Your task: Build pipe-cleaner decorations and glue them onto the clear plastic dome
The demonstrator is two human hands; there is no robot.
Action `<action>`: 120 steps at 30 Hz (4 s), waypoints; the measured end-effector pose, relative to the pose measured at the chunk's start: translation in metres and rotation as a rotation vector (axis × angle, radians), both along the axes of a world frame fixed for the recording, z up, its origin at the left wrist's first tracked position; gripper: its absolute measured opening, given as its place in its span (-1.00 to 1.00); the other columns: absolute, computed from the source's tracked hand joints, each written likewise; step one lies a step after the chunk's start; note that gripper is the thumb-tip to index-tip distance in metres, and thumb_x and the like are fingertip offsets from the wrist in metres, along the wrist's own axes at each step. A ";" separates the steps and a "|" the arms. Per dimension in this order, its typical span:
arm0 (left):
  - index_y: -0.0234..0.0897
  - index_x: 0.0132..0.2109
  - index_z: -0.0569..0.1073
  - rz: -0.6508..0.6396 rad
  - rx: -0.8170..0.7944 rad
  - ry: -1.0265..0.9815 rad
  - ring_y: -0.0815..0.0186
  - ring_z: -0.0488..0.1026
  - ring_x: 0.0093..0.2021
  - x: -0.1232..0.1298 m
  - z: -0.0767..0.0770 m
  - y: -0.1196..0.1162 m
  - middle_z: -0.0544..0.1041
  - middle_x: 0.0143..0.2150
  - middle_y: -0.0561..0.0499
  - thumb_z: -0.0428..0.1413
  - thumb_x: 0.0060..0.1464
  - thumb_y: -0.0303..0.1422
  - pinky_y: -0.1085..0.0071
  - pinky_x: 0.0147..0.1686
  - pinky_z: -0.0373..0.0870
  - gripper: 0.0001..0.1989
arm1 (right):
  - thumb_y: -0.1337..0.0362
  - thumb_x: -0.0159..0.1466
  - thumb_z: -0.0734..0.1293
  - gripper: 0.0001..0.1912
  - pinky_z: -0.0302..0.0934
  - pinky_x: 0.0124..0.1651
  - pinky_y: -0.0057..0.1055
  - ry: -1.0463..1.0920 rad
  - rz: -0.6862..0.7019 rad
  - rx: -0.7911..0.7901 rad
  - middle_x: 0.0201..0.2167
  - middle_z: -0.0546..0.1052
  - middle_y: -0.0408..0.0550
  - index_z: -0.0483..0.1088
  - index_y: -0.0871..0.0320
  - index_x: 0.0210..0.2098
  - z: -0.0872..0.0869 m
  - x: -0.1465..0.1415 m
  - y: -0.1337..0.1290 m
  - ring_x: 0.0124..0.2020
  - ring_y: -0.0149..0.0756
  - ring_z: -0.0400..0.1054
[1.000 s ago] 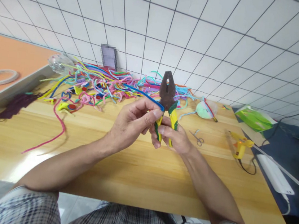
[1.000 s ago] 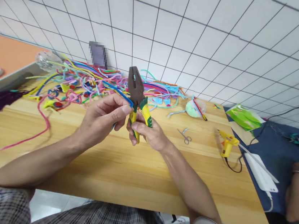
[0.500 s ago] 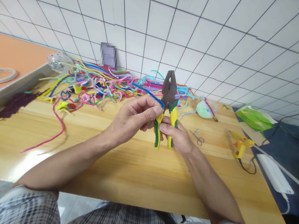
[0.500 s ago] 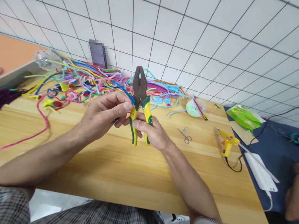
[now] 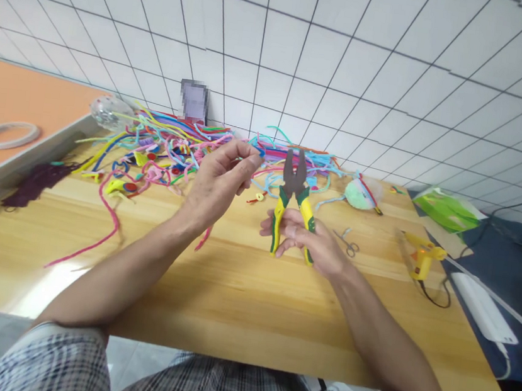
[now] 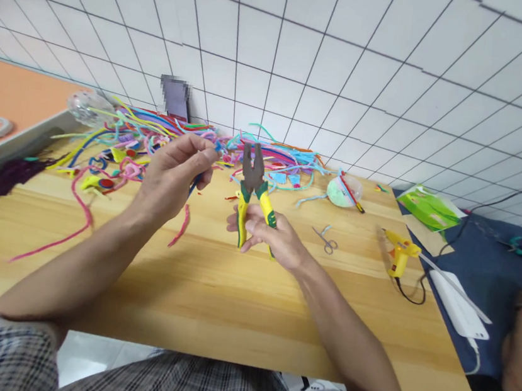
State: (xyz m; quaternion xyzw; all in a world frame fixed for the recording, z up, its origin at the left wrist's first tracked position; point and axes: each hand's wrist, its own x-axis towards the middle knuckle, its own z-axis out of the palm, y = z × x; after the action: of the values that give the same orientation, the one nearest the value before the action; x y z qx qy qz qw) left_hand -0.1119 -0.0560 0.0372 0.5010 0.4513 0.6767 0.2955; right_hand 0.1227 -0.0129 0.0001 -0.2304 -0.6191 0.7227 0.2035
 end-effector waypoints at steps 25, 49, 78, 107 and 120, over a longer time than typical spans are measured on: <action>-0.21 -0.21 0.50 -0.291 -0.167 -0.007 0.48 0.24 -0.59 0.025 -0.023 0.007 0.51 -0.45 0.13 0.50 0.09 -0.03 0.49 -0.63 0.13 -0.56 | 0.08 0.31 0.53 -0.61 0.55 -0.25 -0.44 -0.119 0.024 -0.143 0.06 0.71 0.14 0.60 0.19 0.02 -0.038 0.040 -0.017 0.03 -0.15 0.63; -0.23 -0.33 0.51 -0.364 -0.264 0.064 0.47 0.24 -0.62 0.028 -0.029 0.009 0.60 -0.49 0.05 0.53 0.05 -0.08 0.48 -0.62 0.15 -0.57 | 0.08 0.34 0.51 -0.58 0.55 -0.23 -0.43 -0.060 0.015 -0.135 0.09 0.69 0.15 0.58 0.16 0.10 -0.041 0.039 -0.018 0.09 -0.11 0.62; -0.22 -0.36 0.47 -0.410 -0.302 0.100 0.43 0.24 -0.53 0.033 -0.029 0.009 0.47 -0.50 0.09 0.52 0.06 -0.08 0.44 -0.53 0.11 -0.56 | 0.09 0.29 0.52 -0.59 0.47 -0.31 -0.40 -0.140 -0.109 -0.028 0.01 0.70 0.11 0.58 0.19 0.04 -0.046 0.035 -0.023 -0.08 -0.18 0.60; -0.27 -0.18 0.66 -0.722 -0.155 0.056 0.42 0.27 -0.46 0.017 -0.042 0.021 0.34 -0.47 0.10 0.46 0.25 -0.07 0.52 -0.55 0.07 -0.65 | -0.02 0.28 0.49 -0.55 0.19 -0.45 -0.44 -0.268 -0.114 0.027 -0.25 0.63 -0.01 0.57 0.18 -0.02 -0.051 0.037 -0.024 -0.33 -0.30 0.43; -0.27 -0.23 0.61 -0.731 -0.136 0.090 0.35 0.45 -0.40 0.017 -0.039 0.022 0.39 -0.50 0.09 0.43 0.29 -0.05 0.50 -0.47 0.25 -0.63 | -0.03 0.28 0.50 -0.62 0.26 -0.41 -0.43 -0.221 -0.080 0.023 -0.18 0.61 0.01 0.54 0.17 -0.16 -0.052 0.036 -0.024 -0.29 -0.31 0.47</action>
State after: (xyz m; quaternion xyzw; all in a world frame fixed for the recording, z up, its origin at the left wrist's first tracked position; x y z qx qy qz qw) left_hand -0.0949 -0.0336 -0.0013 0.6376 0.2992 0.4721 0.5301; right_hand 0.1586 -0.0365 -0.0521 -0.3308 -0.6364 0.6770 0.1652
